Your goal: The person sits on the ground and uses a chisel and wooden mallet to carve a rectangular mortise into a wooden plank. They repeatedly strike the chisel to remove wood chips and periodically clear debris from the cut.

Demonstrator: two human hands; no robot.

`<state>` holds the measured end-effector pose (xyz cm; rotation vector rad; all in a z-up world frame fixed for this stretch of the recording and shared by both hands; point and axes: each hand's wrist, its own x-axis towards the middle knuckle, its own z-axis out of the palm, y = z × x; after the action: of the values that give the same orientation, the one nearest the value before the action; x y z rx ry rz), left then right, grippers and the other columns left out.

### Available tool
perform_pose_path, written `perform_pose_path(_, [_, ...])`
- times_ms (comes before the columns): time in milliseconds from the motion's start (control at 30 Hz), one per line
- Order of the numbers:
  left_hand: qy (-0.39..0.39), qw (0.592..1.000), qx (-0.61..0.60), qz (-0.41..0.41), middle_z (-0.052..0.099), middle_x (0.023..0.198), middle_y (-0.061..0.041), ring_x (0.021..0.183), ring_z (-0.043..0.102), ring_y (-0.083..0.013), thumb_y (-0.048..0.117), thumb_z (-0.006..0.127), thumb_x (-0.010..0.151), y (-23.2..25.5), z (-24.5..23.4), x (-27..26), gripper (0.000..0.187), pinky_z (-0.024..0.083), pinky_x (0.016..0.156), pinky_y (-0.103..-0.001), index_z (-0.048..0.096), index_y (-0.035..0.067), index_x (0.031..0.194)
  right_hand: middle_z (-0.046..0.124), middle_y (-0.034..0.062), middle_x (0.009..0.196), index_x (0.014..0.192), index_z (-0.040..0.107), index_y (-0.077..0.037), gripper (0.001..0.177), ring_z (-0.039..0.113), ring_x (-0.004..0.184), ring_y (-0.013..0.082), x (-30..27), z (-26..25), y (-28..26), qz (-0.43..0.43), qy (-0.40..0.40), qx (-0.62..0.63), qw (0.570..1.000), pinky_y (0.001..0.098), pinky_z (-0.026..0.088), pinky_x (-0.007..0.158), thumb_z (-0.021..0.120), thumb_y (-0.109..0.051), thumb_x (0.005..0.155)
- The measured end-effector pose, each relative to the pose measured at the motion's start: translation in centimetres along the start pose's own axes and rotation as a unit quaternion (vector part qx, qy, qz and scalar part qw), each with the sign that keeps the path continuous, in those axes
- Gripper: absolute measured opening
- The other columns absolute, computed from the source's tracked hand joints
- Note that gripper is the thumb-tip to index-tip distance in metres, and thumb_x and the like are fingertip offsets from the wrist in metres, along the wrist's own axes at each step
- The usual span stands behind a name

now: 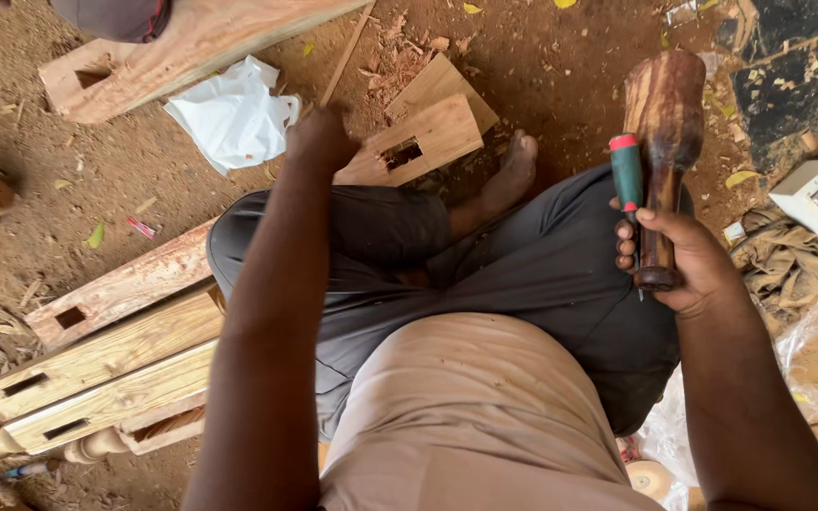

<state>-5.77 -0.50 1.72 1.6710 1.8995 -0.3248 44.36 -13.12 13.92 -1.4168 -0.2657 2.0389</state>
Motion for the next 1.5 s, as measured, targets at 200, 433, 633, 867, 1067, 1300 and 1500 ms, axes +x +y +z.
perform_pose_path(200, [-0.12, 0.993, 0.011, 0.018, 0.063, 0.138, -0.01, 0.129, 0.057, -0.0336, 0.056, 0.089, 0.071, 0.4, -0.4, -0.5, 0.074, 0.045, 0.106, -0.048, 0.066, 0.02, 0.132, 0.063, 0.0052, 0.091, 0.132, 0.059, -0.002, 0.044, 0.062, 0.077, 0.0134, -0.3, -0.1, 0.2, 0.007, 0.005, -0.003, 1.0, 0.0323, 0.054, 0.068, 0.069, -0.023, 0.094])
perform_pose_path(433, [-0.131, 0.989, 0.053, -0.036, 0.066, 0.134, -0.012, 0.127, 0.059, -0.033, 0.075, 0.076, 0.081, 2.9, -1.8, -1.6, 0.077, 0.044, 0.108, -0.05, 0.067, 0.018, 0.133, 0.063, 0.005, 0.093, 0.135, 0.059, -0.003, 0.045, 0.062, 0.079, 0.0137, 0.0, -1.1, 0.2, 0.014, 0.0, 0.003, 1.0, 0.0322, 0.053, 0.069, 0.069, -0.024, 0.096])
perform_pose_path(633, [-0.112, 0.968, -0.225, 0.002, 0.074, 0.125, -0.009, 0.111, 0.072, -0.0266, 0.035, 0.076, 0.089, -1.0, 1.3, 1.7, 0.042, 0.056, 0.1, -0.042, 0.073, 0.02, 0.128, 0.063, 0.0044, 0.095, 0.139, 0.059, -0.002, 0.047, 0.061, 0.081, 0.0136, -0.1, -2.4, 0.4, 0.036, 0.009, 0.006, 0.999, 0.0326, 0.052, 0.072, 0.068, -0.024, 0.099])
perform_pose_path(867, [-0.115, 0.964, -0.236, 0.039, 0.074, 0.119, -0.011, 0.11, 0.069, -0.0269, 0.026, 0.089, 0.079, -2.2, 1.3, 1.6, 0.043, 0.054, 0.096, -0.044, 0.073, 0.013, 0.118, 0.063, 0.0049, 0.095, 0.141, 0.058, -0.002, 0.048, 0.06, 0.081, 0.0133, 0.8, -1.2, -0.3, 0.041, 0.031, -0.022, 0.998, 0.0321, 0.051, 0.071, 0.067, -0.024, 0.099])
perform_pose_path(1067, [-0.092, 0.974, -0.206, 0.028, 0.07, 0.123, -0.014, 0.116, 0.065, -0.0298, 0.032, 0.091, 0.078, -0.8, 0.7, 0.8, 0.048, 0.051, 0.1, -0.046, 0.071, 0.012, 0.116, 0.063, 0.0052, 0.096, 0.143, 0.058, -0.001, 0.049, 0.06, 0.081, 0.0133, 0.3, -1.7, -0.3, 0.037, 0.046, -0.04, 0.997, 0.0315, 0.051, 0.071, 0.066, -0.023, 0.1])
perform_pose_path(1300, [-0.079, 0.995, -0.037, 0.043, 0.067, 0.13, -0.017, 0.118, 0.066, -0.034, 0.018, 0.074, 0.091, 2.3, 0.5, -1.3, 0.049, 0.053, 0.1, -0.051, 0.061, 0.019, 0.138, 0.063, 0.0044, 0.095, 0.142, 0.058, -0.001, 0.049, 0.06, 0.079, 0.0126, 0.9, -1.1, -0.9, 0.061, 0.042, -0.04, 0.996, 0.0309, 0.051, 0.069, 0.067, -0.025, 0.1])
perform_pose_path(1500, [-0.074, 0.991, 0.003, 0.108, 0.062, 0.134, -0.013, 0.124, 0.057, -0.0348, 0.039, 0.09, 0.074, 2.2, -0.2, -1.7, 0.079, 0.044, 0.105, -0.051, 0.055, 0.021, 0.142, 0.063, 0.0045, 0.097, 0.143, 0.058, -0.001, 0.049, 0.06, 0.081, 0.0124, 0.2, -1.6, -0.3, 0.037, 0.059, -0.062, 0.996, 0.0305, 0.051, 0.07, 0.066, -0.025, 0.101])
